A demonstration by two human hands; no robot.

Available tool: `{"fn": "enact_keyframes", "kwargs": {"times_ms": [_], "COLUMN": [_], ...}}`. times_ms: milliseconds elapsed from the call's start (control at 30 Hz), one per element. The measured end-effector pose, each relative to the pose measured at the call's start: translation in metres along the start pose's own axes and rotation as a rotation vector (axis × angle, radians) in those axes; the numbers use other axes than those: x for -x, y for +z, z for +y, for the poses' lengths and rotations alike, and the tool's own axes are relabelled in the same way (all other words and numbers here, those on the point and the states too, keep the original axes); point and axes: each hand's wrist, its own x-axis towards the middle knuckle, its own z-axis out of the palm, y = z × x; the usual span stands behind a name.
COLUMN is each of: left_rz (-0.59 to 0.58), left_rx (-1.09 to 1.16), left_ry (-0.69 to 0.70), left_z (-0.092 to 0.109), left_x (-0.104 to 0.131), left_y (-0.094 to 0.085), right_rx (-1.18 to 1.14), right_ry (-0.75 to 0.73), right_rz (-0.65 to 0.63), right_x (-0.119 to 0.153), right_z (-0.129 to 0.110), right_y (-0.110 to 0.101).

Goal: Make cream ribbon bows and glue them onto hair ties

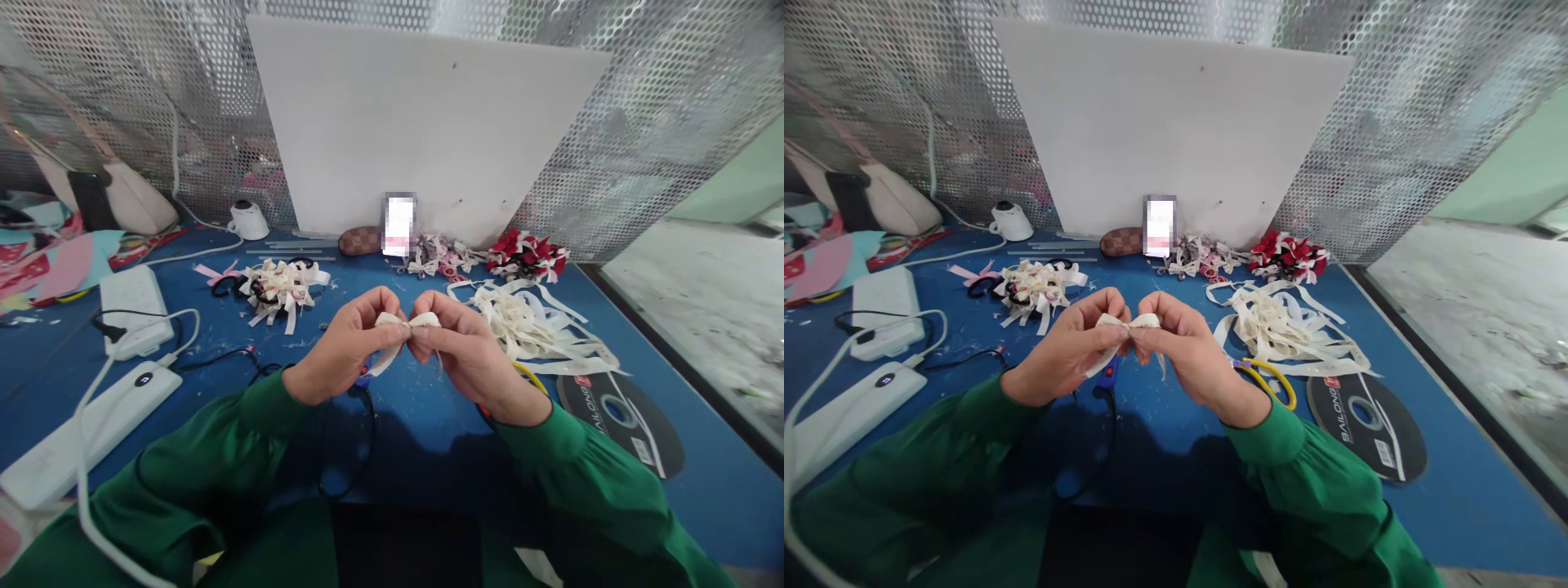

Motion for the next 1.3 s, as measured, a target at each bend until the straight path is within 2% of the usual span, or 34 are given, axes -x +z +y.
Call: {"fn": "enact_keyframes", "kwargs": {"times_ms": [200, 367, 600, 867, 1067, 1300], "left_rz": [-0.017, 0.012, 0.035, 0.211, 0.384, 0.343], "left_rx": [0.083, 0.154, 0.163, -0.156, -0.151, -0.197], "left_ry": [-0.038, -0.067, -0.056, 0.04, 0.072, -0.029], "left_z": [-0.001, 0.001, 0.0, -0.005, -0.004, 0.0], "left_x": [-0.002, -0.003, -0.003, -0.002, -0.003, -0.005], "left_y": [0.0, 0.001, 0.003, 0.003, 0.004, 0.001], "right_rx": [-0.208, -0.241, -0.274, -0.019, 0.135, 0.304], "right_ry": [0.051, 0.044, 0.011, -0.06, -0.084, -0.076], "right_rz": [0.021, 0.069, 0.052, 0.141, 0.277, 0.274], "right_x": [0.0, -0.001, -0.002, -0.003, -0.005, -0.006], "right_z": [0.003, 0.005, 0.009, 0.011, 0.014, 0.014], "right_y": [0.004, 0.007, 0.006, 0.006, 0.005, 0.003]}}
